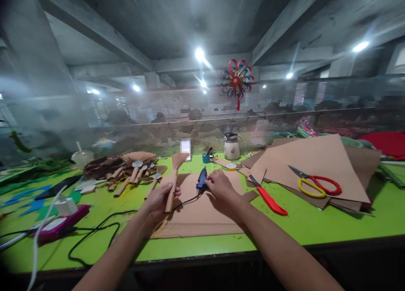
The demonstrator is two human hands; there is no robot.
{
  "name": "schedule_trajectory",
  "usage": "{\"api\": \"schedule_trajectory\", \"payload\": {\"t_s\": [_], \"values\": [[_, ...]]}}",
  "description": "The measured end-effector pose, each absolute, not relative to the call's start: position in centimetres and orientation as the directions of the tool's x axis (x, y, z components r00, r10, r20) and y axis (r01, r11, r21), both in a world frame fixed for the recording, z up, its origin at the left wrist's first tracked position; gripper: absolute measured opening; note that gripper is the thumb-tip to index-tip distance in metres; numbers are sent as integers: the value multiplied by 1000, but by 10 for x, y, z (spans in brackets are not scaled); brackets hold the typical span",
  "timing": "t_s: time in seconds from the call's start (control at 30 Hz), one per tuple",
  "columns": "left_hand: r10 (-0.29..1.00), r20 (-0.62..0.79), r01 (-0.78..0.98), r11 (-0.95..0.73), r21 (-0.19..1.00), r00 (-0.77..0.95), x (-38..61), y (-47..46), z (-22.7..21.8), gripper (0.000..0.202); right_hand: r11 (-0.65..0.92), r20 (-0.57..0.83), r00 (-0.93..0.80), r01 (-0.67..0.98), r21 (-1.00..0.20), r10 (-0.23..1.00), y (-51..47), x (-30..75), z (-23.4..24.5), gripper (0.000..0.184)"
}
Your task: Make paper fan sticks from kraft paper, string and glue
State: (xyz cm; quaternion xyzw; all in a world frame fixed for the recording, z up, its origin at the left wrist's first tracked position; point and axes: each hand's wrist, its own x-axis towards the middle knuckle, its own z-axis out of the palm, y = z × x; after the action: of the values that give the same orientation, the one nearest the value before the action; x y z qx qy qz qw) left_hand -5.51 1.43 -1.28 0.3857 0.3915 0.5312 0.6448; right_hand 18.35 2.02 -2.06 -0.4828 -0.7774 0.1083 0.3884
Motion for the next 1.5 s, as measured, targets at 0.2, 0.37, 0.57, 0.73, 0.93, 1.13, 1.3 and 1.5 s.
{"api": "schedule_trajectory", "payload": {"t_s": [0.2, 0.37, 0.57, 0.73, 0.93, 1.13, 1.3, 1.5], "values": [[979, -103, -342, 158, 926, 173, -57, 14, -16, 13, 431, 479, -239, 834, -344, 845, 30, 182, -25, 19], [963, -158, -310, 221, 925, 217, -56, 21, -19, 13, 377, 464, -234, 894, -243, 854, 30, 183, -25, 19], [992, -126, -38, 125, 991, -11, -65, 51, -30, 8, 341, 471, -226, 924, -173, 852, 33, 179, -24, 24], [990, -28, 169, 51, 984, -140, -66, 52, -25, 9, 371, 501, -242, 912, -175, 831, 31, 176, -22, 24], [976, 168, 709, -19, 705, -140, -77, 61, -16, 21, 397, 546, -227, 892, -216, 806, 30, 175, -19, 21], [970, 219, 809, -42, 586, -108, -83, 73, -17, 22, 429, 602, -193, 860, -276, 775, 36, 178, -23, 20], [973, 217, 892, -24, 452, -84, -82, 76, -20, 30, 467, 674, -140, 819, -333, 725, 40, 180, -24, 18], [943, 306, 894, -21, 448, -132, -82, 66, -15, 44, 455, 735, 34, 765, -455, 677, 45, 188, -19, 6]]}}
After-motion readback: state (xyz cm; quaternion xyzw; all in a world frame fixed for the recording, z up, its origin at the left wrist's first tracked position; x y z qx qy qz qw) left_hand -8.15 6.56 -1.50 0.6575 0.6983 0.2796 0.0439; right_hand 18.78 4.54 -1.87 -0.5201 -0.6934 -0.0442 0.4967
